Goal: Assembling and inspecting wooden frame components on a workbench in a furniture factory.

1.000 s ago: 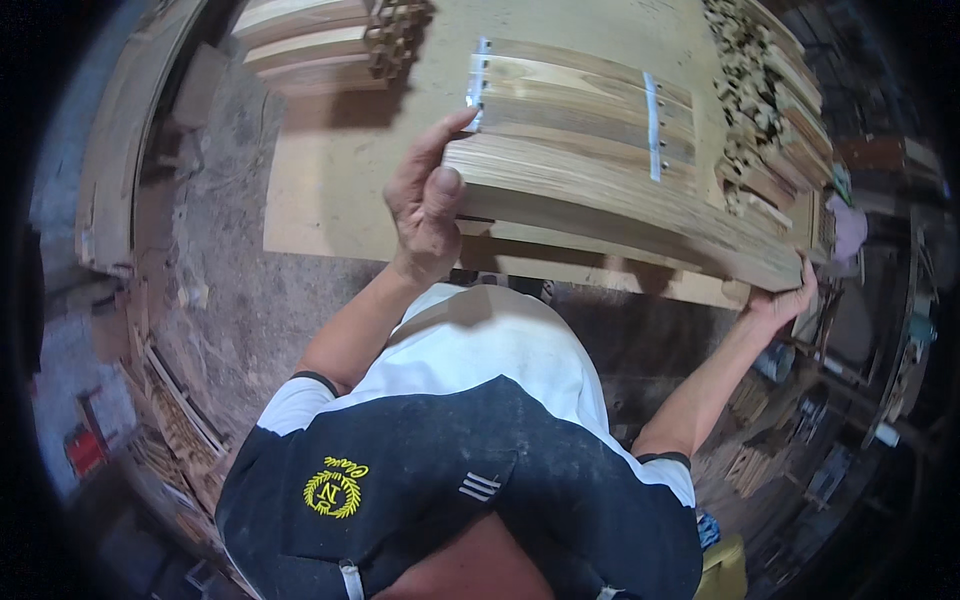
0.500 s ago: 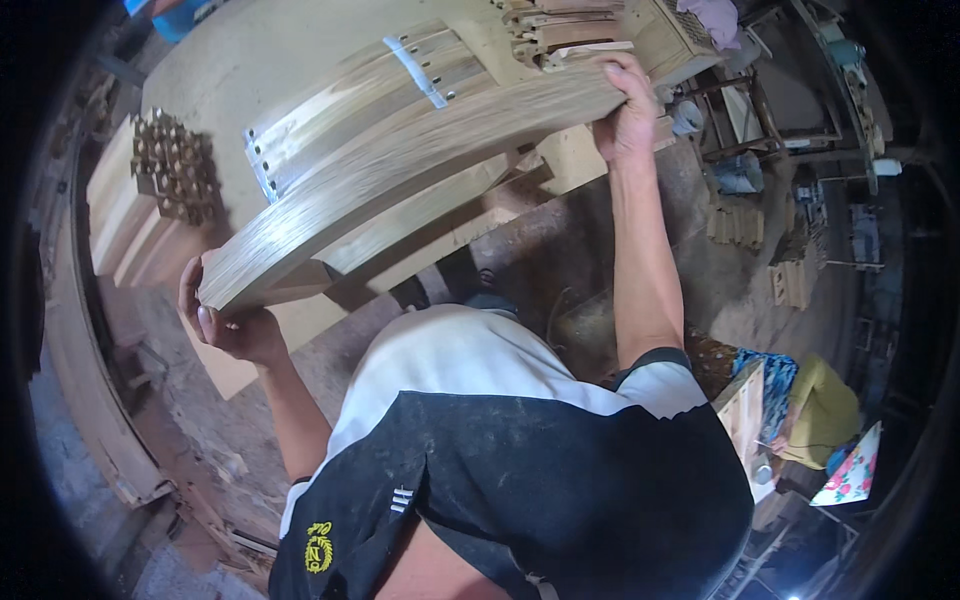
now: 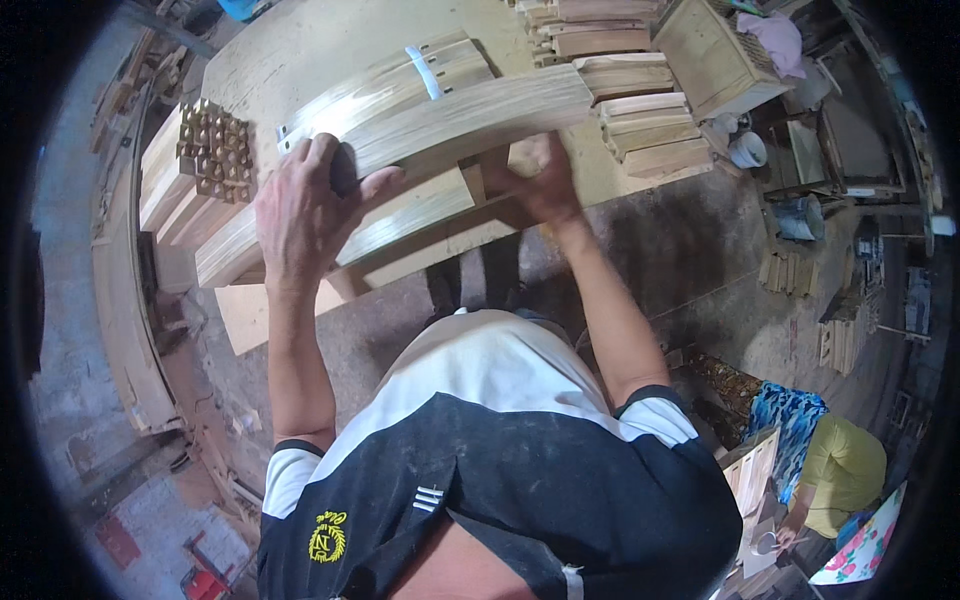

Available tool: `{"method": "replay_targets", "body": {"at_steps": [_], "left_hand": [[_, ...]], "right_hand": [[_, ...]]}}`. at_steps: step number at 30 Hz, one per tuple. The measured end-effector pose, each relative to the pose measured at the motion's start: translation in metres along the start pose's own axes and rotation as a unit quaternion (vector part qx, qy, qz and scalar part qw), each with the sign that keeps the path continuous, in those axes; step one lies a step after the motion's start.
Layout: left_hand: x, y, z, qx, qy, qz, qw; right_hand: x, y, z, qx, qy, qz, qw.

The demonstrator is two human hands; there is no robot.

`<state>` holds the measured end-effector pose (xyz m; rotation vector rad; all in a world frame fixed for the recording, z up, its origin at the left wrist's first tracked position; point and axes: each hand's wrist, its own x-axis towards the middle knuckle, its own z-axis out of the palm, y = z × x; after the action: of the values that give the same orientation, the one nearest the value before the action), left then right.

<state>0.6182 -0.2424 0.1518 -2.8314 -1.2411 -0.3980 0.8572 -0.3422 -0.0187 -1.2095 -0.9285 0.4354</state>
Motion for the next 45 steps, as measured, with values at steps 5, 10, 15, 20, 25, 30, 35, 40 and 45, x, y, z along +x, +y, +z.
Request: {"method": "replay_targets", "body": {"at_steps": [5, 10, 15, 20, 25, 30, 35, 40, 45], "left_hand": [[-0.007, 0.006, -0.001, 0.006, -0.001, 0.001, 1.000], [-0.009, 0.013, 0.006, 0.048, -0.009, -0.029, 0.998], [-0.016, 0.002, 0.007, 0.037, 0.017, 0.015, 0.999], [0.017, 0.005, -0.052, -0.040, 0.015, 0.076, 0.996], [0.033, 0.036, -0.085, 0.000, -0.028, 0.005, 1.000], [0.031, -0.009, 0.034, -0.062, -0.152, -0.004, 0.986], [0.026, -0.021, 0.013, -0.158, -0.195, -0.028, 0.968], [0.019, -0.064, -0.016, -0.127, -0.360, -0.049, 0.923], [0.045, -0.086, -0.072, -0.162, -0.306, -0.031, 0.938]], "right_hand": [[-0.005, -0.018, 0.028, -0.255, -0.108, 0.012, 0.961], [-0.004, -0.021, 0.028, -0.297, -0.116, -0.092, 0.943], [-0.002, -0.024, 0.028, -0.236, -0.148, -0.028, 0.960], [0.001, -0.027, 0.023, -0.266, -0.150, -0.026, 0.952], [0.003, -0.026, 0.025, -0.250, -0.166, -0.036, 0.953], [-0.001, -0.024, 0.029, -0.244, -0.171, -0.026, 0.954], [-0.001, -0.021, 0.027, -0.214, -0.161, 0.020, 0.963], [0.001, -0.022, 0.031, -0.188, -0.160, 0.002, 0.969], [0.048, -0.072, 0.053, -0.278, -0.177, -0.015, 0.944]]}}
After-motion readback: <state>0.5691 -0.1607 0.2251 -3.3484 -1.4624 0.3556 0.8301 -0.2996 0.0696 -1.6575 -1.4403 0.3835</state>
